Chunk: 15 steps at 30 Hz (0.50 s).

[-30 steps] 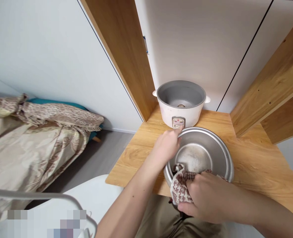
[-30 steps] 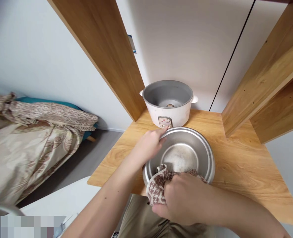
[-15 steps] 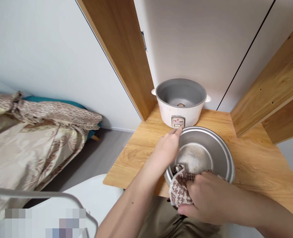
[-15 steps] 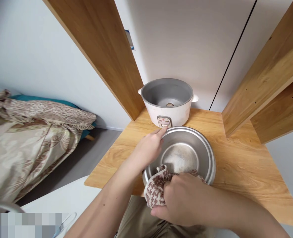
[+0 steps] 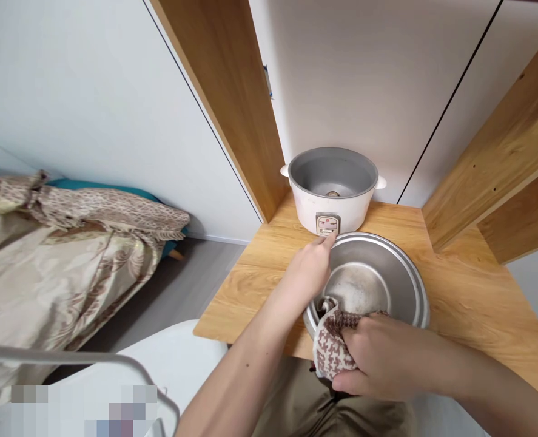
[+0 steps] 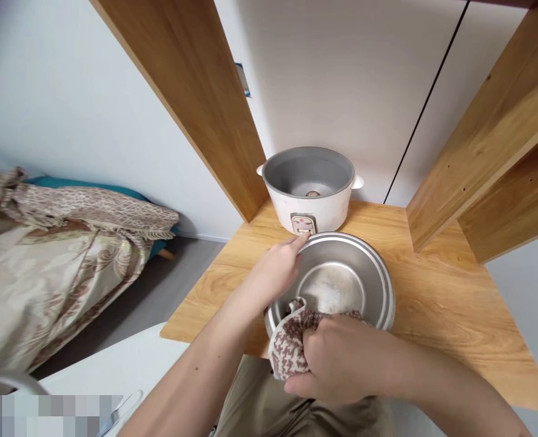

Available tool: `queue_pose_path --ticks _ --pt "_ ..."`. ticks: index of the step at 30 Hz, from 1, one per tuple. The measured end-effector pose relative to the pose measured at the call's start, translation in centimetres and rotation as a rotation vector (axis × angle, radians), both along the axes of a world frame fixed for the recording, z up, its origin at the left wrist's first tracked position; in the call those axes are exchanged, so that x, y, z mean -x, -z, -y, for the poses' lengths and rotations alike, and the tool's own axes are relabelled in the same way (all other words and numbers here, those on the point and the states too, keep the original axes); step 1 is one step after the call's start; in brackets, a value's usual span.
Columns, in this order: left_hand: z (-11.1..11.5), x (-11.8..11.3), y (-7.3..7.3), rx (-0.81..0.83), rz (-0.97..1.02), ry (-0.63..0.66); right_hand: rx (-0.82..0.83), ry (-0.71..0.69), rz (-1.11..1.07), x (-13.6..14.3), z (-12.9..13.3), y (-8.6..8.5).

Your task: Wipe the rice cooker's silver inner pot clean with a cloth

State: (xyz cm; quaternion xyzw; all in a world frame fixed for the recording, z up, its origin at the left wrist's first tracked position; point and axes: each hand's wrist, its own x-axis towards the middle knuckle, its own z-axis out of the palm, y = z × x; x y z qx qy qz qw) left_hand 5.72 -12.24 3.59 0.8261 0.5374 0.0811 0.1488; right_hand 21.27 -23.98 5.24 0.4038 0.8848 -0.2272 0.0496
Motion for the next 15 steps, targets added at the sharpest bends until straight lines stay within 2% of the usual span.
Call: queue_pose_path --ticks 6,12,15 --pt "-0.02 0.02 0.11 -0.007 0.019 0.008 -0.131 -0.049 0.156 0.21 0.53 0.45" --pt "0.01 0.11 0.17 0.001 0.033 -0.013 -0.024 -0.003 0.008 -0.14 0.26 -0.04" --pt "0.03 0.1 0.15 -0.002 0.04 -0.01 -0.043 -0.029 0.049 -0.08 0.3 0.04"
